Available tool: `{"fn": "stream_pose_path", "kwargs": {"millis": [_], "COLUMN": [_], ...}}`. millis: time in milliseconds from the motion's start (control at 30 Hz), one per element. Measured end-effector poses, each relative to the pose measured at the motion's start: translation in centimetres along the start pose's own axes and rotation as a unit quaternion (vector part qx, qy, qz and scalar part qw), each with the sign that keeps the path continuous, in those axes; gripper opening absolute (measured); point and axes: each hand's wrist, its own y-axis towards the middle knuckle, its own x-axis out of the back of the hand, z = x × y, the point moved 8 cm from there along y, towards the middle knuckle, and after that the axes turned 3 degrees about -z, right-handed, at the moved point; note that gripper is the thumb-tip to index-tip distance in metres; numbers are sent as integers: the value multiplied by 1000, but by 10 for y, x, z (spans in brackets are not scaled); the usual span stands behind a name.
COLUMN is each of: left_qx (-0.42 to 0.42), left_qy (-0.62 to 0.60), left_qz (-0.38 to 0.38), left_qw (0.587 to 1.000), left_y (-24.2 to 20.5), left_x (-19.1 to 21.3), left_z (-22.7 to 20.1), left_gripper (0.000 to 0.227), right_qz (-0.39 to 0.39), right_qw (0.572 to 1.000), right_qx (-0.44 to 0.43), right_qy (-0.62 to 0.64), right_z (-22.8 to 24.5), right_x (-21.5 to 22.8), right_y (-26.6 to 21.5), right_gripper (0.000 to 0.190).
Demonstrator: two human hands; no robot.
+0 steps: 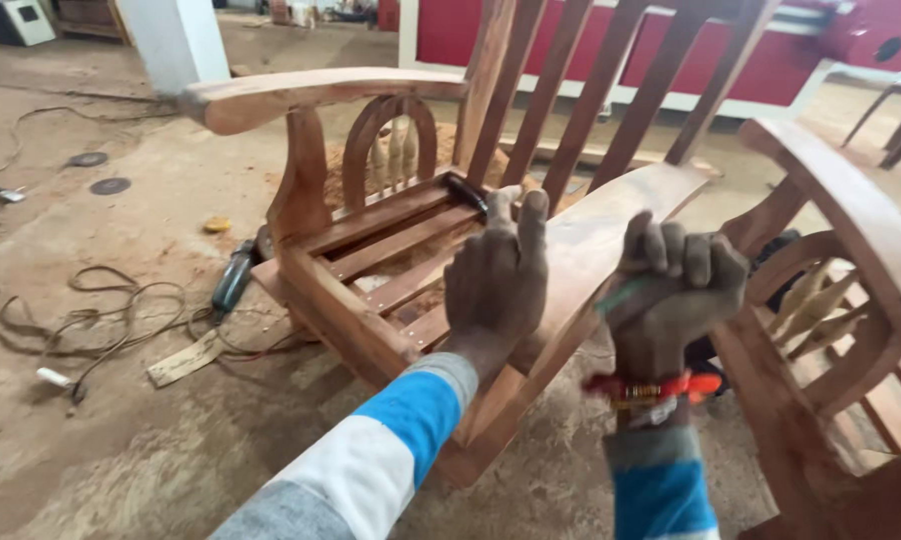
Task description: The person sands the wooden surface of a chair by hand using a piece of sandpaper.
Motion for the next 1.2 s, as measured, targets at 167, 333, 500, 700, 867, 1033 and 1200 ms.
{"fn": "stream_pose_path", "kwargs": {"millis": [167,333,500,700,867,1033,1200], "left_qx": [20,22,13,-4,30,10,29], "left_qy": [-8,8,17,-9,30,27,55], "left_qz": [35,33,14,38,75,57,58], "left_qw": [999,999,1000,999,996,998,996], "left_y": [-6,-5,-6,-1,-2,-5,-7], "left_x": [-4,-8,-10,-18,-23,-20,-22], "left_z": [0,3,8,8,13,4,10], "left_gripper": [63,61,64,69,83,80,73], "right_qz": [-18,-31,-387,-541,-563,-540,-451], "right_qw": [986,972,900,680,744,780,791], "right_qx": [-60,-100,-185,-483,-348,-310,-309], "right_qy": [154,211,-73,-105,-92,-63,-276], "right_z": [-14,-15,-36,-102,-61,-53,-42], "right_x": [4,21,151,169,148,116,112], "right_y": [-45,-62,-167,-387,-297,-289,-282], "right_gripper": [33,27,20,19,12,28,39]}}
